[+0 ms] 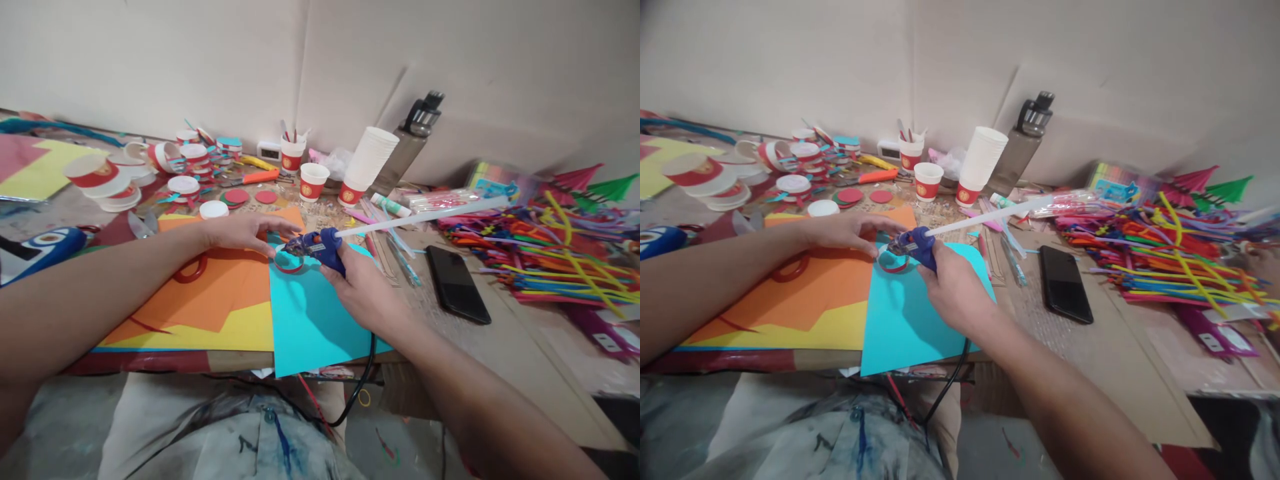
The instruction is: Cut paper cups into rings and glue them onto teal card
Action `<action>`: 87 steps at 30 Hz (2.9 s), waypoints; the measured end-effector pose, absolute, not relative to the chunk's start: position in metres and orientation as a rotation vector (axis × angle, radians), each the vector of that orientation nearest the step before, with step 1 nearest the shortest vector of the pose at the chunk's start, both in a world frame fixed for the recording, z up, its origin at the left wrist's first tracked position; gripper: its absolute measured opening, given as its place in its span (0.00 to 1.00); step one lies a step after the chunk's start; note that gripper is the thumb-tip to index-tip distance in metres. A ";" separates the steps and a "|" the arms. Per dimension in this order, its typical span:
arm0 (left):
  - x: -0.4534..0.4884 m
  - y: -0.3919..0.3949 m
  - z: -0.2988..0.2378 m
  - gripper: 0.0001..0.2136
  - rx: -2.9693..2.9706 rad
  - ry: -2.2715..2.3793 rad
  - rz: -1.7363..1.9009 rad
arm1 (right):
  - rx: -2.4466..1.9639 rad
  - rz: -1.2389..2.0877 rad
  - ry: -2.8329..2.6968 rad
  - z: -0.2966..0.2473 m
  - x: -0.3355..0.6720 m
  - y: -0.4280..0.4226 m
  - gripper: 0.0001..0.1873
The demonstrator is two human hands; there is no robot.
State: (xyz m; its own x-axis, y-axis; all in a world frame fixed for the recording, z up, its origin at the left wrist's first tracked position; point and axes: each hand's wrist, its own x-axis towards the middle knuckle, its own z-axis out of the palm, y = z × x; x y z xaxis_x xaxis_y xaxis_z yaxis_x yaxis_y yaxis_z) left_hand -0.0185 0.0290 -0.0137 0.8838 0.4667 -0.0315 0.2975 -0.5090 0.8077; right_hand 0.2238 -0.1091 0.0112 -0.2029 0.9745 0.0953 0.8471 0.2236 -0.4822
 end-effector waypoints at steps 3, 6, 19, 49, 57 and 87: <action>-0.018 0.028 -0.012 0.32 2.147 0.575 0.215 | -1.672 0.493 -2.127 0.009 0.223 -0.108 0.14; -0.018 0.029 -0.013 0.32 2.160 0.589 0.189 | -1.669 0.509 -2.132 0.008 0.222 -0.107 0.14; -0.020 0.031 -0.017 0.33 2.162 0.608 0.160 | -1.641 0.590 -2.148 0.007 0.225 -0.108 0.15; -0.013 0.036 -0.001 0.23 2.444 0.937 0.146 | -1.694 0.686 -1.767 0.014 0.256 -0.102 0.18; -0.003 0.039 0.017 0.17 2.687 0.586 -0.130 | -1.576 0.990 -1.575 0.021 0.263 -0.099 0.08; 0.004 0.048 0.044 0.15 2.387 0.588 -0.426 | -1.362 1.023 -1.531 0.015 0.273 -0.091 0.15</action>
